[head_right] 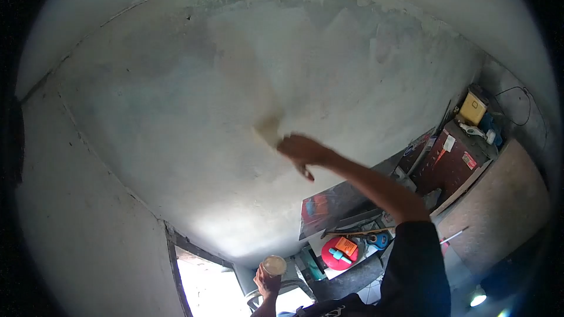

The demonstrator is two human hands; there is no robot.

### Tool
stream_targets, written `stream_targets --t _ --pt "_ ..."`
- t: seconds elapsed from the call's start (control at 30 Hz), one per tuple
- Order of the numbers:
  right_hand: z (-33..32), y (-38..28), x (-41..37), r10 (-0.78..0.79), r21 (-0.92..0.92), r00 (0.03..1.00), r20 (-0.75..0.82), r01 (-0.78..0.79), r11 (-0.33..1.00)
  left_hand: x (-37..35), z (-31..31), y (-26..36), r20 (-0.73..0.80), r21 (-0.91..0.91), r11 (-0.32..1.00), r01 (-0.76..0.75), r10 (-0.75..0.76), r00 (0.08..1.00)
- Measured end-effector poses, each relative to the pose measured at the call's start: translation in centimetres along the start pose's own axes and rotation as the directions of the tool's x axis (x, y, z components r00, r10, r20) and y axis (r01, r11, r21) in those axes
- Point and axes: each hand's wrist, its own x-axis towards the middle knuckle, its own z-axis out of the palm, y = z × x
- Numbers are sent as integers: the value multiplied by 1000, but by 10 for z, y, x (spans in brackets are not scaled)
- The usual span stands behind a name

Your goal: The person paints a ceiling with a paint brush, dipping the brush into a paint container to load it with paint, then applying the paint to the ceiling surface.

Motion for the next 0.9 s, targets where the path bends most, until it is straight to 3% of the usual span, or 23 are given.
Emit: stream_targets --t 0.13,0.17,0.2,0.23,0.27,0.3,0.33,0.37,0.4,0.43,0.47,0.5,0.53,0.57,0.6,0.63,0.67,0.7,0.73,0.77,0.8,0.87,0.9 --pt "87 -33 -33 -180 44 970 165 175 984 1 -6 4 56 8 1000 2 -3 998" --pt "80 -40 -31 -124 91 936 330 99 991 0 -8 8 33 48 999 2 -4 999" --pt "49 -50 -19 74 251 836 544 -246 936 1 -10 10 46 56 998 6 -9 999" --pt "40 -46 -8 178 203 724 667 -406 891 3 -11 11 43 28 1000 -9 8 999" --pt "31 -36 -10 144 246 828 543 -320 915 0 -12 10 47 0 1000 -15 15 999" --pt "-3 -33 1 261 180 744 615 -454 873 -2 -12 9 49 -10 1000 -15 15 999" --pt "-51 -32 15 444 289 612 655 -745 601 -1 -12 11 47 -23 1000 -17 18 999" --pt "-57 -6 8 309 222 920 241 -362 905 -2 -15 17 37 -18 1000 -9 9 999" --pt "-99 0 17 307 174 938 161 -334 927 -1 -18 20 20 -16 1000 -5 5 1000" --pt "-163 -22 33 531 173 813 240 -574 800 -1 -18 20 -1 -27 1000 -5 5 1000" --pt "-186 -10 33 404 46 915 -15 -403 914 -3 -17 19 2 -27 1000 2 -2 1000" --pt "-192 31 36 -156 -478 934 -321 -18 878 -2 -15 18 -3 -26 1000 9 -9 1000" --pt "-224 22 39 348 -58 910 -225 -370 927 -2 -15 16 -7 -24 1000 20 -20 1000" --pt "-242 18 42 370 -70 874 -315 -410 910 -3 -15 15 -21 1 1000 25 -25 999" --pt "-258 28 53 593 17 785 -181 -600 800 -4 -15 14 -28 -4 1000 29 -30 999" --pt "-254 32 58 251 -203 797 -550 -419 885 -2 -16 15 -19 -4 1000 30 -30 999" --pt "-249 25 65 -187 -465 644 -742 -293 835 0 -17 18 -7 -4 1000 29 -29 1000" --pt "-239 18 65 -194 -467 642 -742 -288 836 -1 -18 18 7 4 999 36 -36 999" --pt "-223 14 66 87 -420 799 -594 -401 814 2 -18 18 -2 2 999 37 -37 999" --pt "-202 15 66 369 -401 848 -381 -511 760 3 -16 17 -6 -4 999 33 -33 999" --pt "-155 35 55 -160 -541 807 -569 -221 811 0 -16 16 -4 -5 999 36 -36 999" --pt "-82 24 33 -50 -474 862 -505 -229 850 2 -16 19 -25 2 998 56 -56 998" --pt "-43 24 21 -201 -501 835 -513 -101 859 3 -14 17 -33 -8 999 49 -50 998"
